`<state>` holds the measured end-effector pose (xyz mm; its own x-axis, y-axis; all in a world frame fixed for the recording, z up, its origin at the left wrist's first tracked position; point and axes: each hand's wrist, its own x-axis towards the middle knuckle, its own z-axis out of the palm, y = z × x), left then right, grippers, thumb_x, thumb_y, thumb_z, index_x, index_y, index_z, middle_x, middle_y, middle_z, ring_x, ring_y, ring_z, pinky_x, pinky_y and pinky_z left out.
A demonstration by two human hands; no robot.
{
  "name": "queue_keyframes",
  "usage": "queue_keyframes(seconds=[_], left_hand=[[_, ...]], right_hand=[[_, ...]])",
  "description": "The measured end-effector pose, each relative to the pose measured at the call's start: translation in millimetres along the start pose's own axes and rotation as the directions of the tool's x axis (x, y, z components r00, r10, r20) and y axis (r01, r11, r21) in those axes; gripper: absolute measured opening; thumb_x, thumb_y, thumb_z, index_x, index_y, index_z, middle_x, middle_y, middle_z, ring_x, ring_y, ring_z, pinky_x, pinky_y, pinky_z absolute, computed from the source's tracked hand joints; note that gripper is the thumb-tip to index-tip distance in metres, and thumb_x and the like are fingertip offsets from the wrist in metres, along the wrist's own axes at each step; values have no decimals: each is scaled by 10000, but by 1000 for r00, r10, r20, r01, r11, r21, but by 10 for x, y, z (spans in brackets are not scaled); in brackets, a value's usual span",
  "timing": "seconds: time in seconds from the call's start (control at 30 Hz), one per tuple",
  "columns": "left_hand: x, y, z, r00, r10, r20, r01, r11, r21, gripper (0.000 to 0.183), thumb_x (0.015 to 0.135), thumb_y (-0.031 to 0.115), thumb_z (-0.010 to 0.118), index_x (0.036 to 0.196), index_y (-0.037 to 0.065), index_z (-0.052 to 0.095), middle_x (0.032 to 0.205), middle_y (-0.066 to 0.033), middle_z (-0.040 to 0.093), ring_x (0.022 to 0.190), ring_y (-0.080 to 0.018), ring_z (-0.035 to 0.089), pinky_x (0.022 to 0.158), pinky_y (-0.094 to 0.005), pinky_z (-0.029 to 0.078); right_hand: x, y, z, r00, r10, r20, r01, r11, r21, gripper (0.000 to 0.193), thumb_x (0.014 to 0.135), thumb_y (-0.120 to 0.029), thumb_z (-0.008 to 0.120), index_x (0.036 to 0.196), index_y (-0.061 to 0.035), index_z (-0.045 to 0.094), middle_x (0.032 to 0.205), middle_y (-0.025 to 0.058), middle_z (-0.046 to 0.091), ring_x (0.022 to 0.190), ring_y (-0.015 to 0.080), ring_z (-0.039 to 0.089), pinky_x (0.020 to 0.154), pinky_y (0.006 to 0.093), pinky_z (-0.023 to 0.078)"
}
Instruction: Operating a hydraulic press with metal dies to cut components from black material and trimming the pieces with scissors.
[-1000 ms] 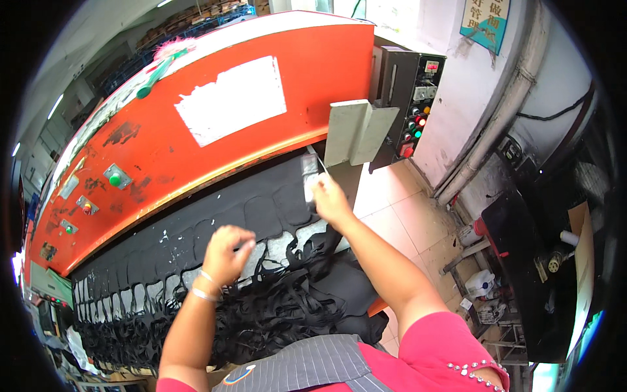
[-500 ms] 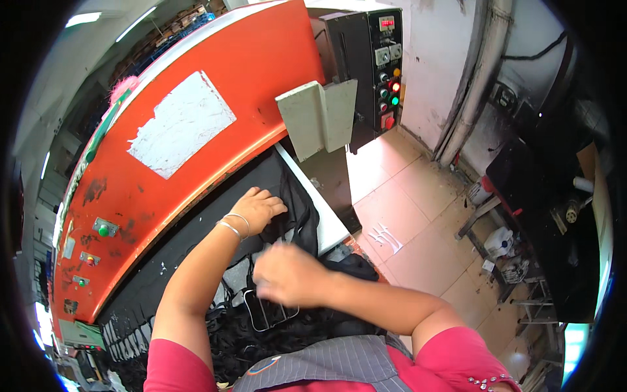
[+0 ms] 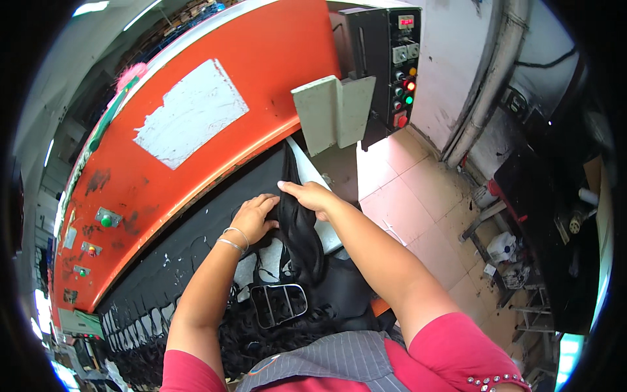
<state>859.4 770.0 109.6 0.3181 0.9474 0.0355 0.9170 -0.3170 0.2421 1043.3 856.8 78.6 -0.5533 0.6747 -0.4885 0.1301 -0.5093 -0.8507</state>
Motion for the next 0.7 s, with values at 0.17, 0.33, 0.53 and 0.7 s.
queue_keyframes(seconds=[0.17, 0.33, 0.53, 0.7], left_hand=[[24, -19, -82, 990, 136, 30, -139, 977, 164, 605, 700, 128, 751, 1262, 94, 527, 1362, -57, 482, 1228, -288, 466, 1004, -396, 385], [83, 23, -138, 949, 314, -7, -260, 799, 542, 704, 666, 172, 768, 1314, 168, 494, 1333, -32, 516, 1272, -235, 434, 1071, -465, 298], [-150, -26, 50, 994, 106, 27, -102, 816, 568, 281, 705, 102, 643, 972, 180, 686, 922, 14, 630, 1037, -163, 565, 1072, -454, 295], [-743, 70, 20, 813, 220, -539, 50, 896, 442, 217, 683, 70, 606, 854, 173, 691, 801, 24, 605, 873, -158, 595, 990, -414, 336]], right_hand=[[34, 94, 79, 961, -139, 238, -3, 858, 514, 458, 907, -432, 592, 1053, 2, 623, 955, 136, 687, 821, 246, 689, 745, 387, 576], [35, 221, 96, 920, -193, 340, -129, 672, 729, 415, 899, -364, 597, 1101, -2, 590, 966, 158, 686, 851, 266, 686, 800, 412, 566], [4, 338, -76, 961, -92, 261, -80, 810, 580, 280, 852, -49, 536, 1101, 74, 568, 1043, 229, 652, 874, 332, 677, 810, 442, 560], [30, 400, -120, 987, -113, 116, 61, 922, 383, 546, 796, 51, 566, 1318, 0, 417, 1100, 186, 603, 923, 264, 630, 809, 406, 531]])
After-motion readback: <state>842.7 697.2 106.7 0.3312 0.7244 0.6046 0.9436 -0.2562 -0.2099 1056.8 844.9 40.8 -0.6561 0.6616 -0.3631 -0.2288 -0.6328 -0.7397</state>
